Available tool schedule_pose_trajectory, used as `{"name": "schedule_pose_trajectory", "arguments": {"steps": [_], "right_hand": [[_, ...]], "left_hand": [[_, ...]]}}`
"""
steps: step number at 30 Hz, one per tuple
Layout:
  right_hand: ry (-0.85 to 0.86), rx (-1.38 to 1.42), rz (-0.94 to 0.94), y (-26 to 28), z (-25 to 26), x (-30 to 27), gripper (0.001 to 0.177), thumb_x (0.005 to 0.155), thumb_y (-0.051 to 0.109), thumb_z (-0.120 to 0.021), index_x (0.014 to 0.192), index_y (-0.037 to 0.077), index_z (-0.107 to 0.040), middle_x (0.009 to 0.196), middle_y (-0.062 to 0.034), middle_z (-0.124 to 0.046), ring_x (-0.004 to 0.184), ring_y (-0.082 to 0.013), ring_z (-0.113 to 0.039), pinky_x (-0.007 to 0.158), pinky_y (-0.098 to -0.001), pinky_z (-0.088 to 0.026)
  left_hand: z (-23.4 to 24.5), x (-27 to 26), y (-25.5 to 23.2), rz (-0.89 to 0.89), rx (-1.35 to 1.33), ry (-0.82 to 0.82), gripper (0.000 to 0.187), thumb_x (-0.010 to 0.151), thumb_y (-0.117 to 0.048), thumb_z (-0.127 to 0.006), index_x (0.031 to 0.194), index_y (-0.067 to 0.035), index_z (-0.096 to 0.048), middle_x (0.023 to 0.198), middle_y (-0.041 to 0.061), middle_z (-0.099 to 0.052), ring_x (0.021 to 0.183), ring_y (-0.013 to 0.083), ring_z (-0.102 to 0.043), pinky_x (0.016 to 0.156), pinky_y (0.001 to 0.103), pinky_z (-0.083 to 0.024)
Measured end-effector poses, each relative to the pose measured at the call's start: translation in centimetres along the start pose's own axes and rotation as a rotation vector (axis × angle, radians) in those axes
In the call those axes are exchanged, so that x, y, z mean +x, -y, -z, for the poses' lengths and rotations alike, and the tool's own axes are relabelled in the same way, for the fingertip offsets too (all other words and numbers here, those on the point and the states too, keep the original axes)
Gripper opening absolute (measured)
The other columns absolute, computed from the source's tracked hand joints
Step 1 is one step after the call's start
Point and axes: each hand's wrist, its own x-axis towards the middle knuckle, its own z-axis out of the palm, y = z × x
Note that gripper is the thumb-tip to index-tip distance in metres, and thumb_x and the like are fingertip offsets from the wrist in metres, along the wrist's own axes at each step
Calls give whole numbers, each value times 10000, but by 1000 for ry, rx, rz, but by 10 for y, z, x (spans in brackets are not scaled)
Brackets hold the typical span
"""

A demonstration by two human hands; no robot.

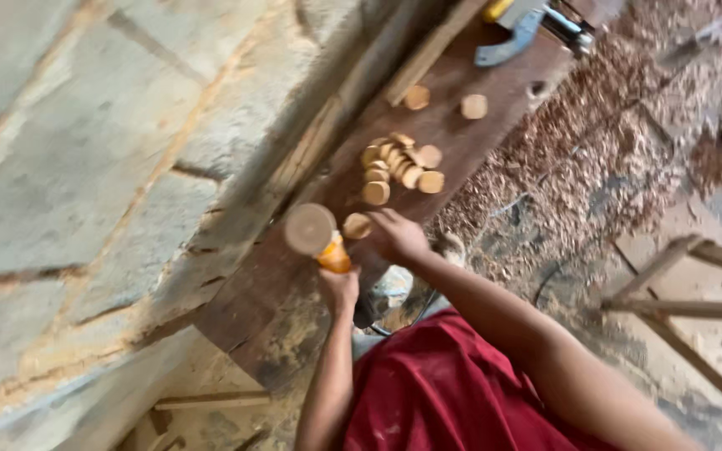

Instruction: The person uses an electric sander to smooth the surface of small, round wooden pieces. They hold the sander in one hand and the wooden piece in the other, pressing the piece against the spinning sanding disc. The person works on multiple pieces sequentially, placing finished items on a nearby wooden workbench.

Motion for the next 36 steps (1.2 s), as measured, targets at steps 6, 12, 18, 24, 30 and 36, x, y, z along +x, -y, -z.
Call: {"name": "schedule_pose_trajectory", "arguments": {"steps": [6,12,18,24,30,36], "right_hand": [[137,-77,164,-11,-11,23,518,858,343,-784,1279,106,-597,1123,-143,-614,937,-363,-691,711,-478,-584],[96,191,-212,-22,20,15,277,837,229,-752,1109,186,-722,1135,-120,-637,937,-377,-685,806,-509,-567],[-31,307,-345,-105,83,-55,451,702,128,-904,1107,30,-731,1044,-159,-725,931,-314,-711,792,-424,-592],[-95,822,-1045,-186,178,-160,441,783,7,-805,1184,-91,-650,1004,-193,-733,830,-235,-740,747,-347,-617],[-310,1100,-1058,-247,252,-182,368,811,-12,-734,1156,-82,-628,1007,-192,-742,830,-233,-726,755,-318,-606],[-135,658,-808,-332,339,-131,307,848,20,-760,1122,-94,-679,1005,-223,-718,873,-293,-719,788,-361,-614]], "left_hand": [[-10,-41,-18,-103,-185,-227,767,616,-246,-835,1265,63,-569,1155,246,-707,1062,407,-706,935,485,-551],[13,-94,-71,36,-13,-276,772,602,-246,-832,1280,32,-589,1162,238,-704,1063,413,-696,940,497,-542],[-11,-109,-76,-144,-164,-185,822,595,-230,-824,1295,65,-510,1138,246,-676,1047,413,-683,906,500,-534],[-82,-133,-127,-240,-164,47,674,620,-257,-836,1178,41,-602,1058,225,-729,1019,395,-728,895,464,-563],[-150,-151,-214,-276,95,152,546,661,-307,-843,1038,44,-662,1029,268,-737,1009,432,-711,898,492,-567],[-235,-166,-294,-176,-3,118,561,658,-347,-816,1044,35,-674,1002,253,-751,978,421,-740,861,488,-596]]}}
